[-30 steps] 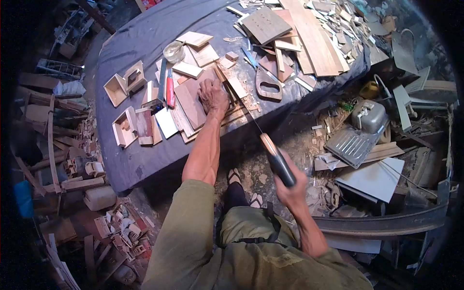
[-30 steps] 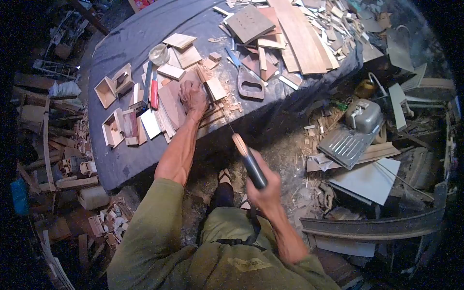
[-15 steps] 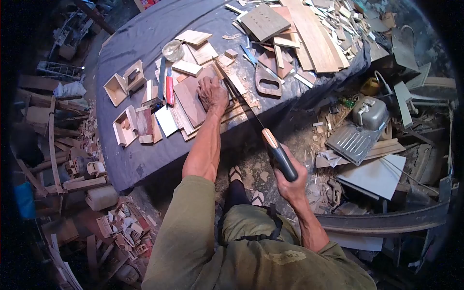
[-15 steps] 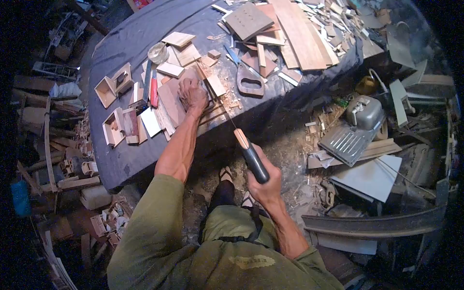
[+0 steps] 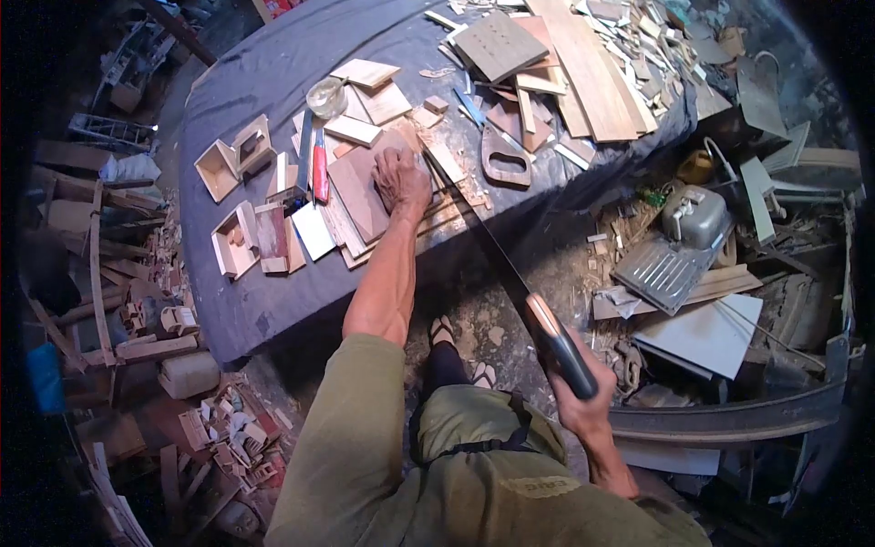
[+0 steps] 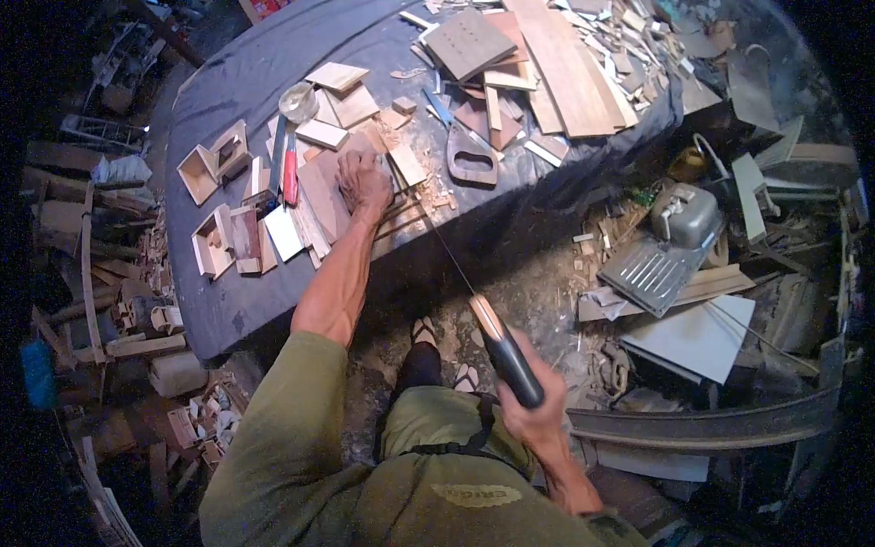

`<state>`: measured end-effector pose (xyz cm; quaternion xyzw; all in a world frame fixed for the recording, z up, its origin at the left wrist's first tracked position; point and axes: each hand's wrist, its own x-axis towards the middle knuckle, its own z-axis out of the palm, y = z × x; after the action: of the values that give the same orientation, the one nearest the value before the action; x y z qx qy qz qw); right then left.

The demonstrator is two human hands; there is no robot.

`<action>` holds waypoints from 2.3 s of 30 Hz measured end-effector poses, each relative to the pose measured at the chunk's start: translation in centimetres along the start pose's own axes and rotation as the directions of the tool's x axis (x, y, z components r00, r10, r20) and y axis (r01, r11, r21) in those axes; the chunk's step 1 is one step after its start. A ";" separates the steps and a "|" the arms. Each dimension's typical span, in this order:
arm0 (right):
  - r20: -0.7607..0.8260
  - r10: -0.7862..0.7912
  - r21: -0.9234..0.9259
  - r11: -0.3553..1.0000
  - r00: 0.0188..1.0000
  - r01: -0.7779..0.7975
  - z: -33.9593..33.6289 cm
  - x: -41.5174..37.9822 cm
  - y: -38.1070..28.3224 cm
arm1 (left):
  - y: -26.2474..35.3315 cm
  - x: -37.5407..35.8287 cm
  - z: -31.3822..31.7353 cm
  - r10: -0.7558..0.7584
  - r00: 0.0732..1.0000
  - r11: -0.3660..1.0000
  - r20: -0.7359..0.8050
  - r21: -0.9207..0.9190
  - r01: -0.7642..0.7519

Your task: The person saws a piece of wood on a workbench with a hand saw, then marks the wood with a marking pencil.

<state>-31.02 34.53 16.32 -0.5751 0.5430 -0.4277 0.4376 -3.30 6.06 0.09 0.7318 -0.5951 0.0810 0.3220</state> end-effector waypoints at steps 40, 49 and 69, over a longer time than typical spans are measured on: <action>-0.023 -0.044 -0.049 0.998 0.999 0.043 4.7 5.6 3.4 | -0.4 0.4 0.4 0.010 1.000 1.000 0.024 0.026 -0.011; 0.010 0.057 0.006 0.998 0.998 -0.057 3.9 6.4 0.1 | 0.3 0.3 -0.1 -0.034 0.999 0.999 0.017 0.004 0.034; 0.000 0.012 0.020 1.000 1.000 -0.011 4.6 4.9 3.1 | 0.3 0.4 0.0 -0.006 1.000 1.000 -0.006 0.023 0.006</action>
<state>-27.15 29.77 12.29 -0.5674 0.5420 -0.4308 0.4457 -3.46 5.69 0.39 0.7370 -0.5911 0.0890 0.3154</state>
